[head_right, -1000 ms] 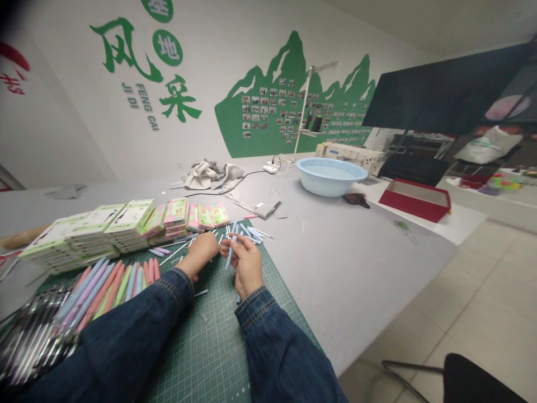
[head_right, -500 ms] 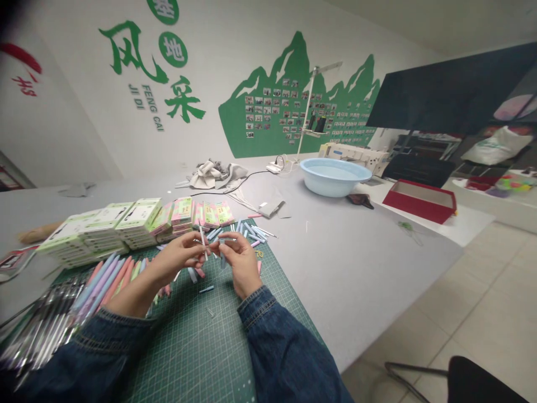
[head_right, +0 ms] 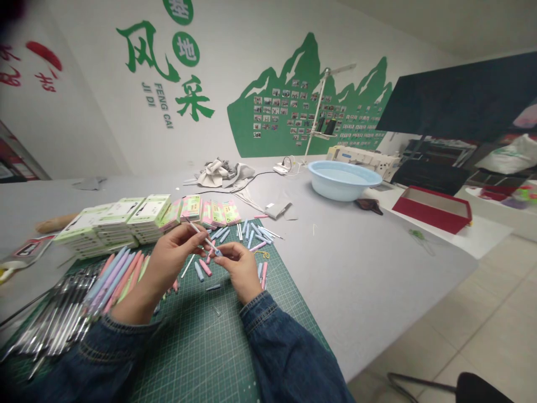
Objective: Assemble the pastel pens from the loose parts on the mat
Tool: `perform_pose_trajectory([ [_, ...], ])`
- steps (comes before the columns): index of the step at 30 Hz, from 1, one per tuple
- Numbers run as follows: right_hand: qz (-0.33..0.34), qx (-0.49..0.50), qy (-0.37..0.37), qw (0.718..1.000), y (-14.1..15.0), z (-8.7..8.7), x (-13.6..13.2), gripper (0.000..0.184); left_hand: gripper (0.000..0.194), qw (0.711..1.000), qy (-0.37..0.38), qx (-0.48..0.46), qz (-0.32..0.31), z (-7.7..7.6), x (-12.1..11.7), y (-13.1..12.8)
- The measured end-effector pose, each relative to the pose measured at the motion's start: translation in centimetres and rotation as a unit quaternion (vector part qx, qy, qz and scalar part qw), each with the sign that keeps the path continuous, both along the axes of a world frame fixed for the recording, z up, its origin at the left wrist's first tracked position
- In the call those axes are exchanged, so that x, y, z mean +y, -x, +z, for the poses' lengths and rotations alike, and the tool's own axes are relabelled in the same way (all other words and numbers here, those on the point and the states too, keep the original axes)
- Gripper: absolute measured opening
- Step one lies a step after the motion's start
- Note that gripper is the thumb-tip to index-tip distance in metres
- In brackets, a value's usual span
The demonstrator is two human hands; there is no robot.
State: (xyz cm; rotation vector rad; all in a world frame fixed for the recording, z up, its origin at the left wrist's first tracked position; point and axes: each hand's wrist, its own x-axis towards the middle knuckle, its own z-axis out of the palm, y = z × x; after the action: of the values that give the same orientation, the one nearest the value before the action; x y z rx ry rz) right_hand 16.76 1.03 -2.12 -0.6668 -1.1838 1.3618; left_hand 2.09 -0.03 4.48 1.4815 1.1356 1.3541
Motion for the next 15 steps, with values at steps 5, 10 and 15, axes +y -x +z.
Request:
perform_pose_trajectory([
  [5, 0.012, 0.005, 0.017, 1.000, 0.2, -0.2, 0.0, 0.021, 0.021, 0.991, -0.044, 0.118, 0.047, -0.6, 0.1, 0.1],
  [10, 0.031, 0.039, 0.042, 0.998, 0.5, -0.3, -0.1, 0.026, 0.022, 0.991, -0.025, 0.134, 0.010, -1.2, 0.2, 0.3],
  [15, 0.025, 0.074, 0.065, 0.995, 0.6, 0.0, -0.4, 0.030, 0.027, 0.994, -0.013, 0.108, 0.005, -1.0, 0.5, 0.3],
])
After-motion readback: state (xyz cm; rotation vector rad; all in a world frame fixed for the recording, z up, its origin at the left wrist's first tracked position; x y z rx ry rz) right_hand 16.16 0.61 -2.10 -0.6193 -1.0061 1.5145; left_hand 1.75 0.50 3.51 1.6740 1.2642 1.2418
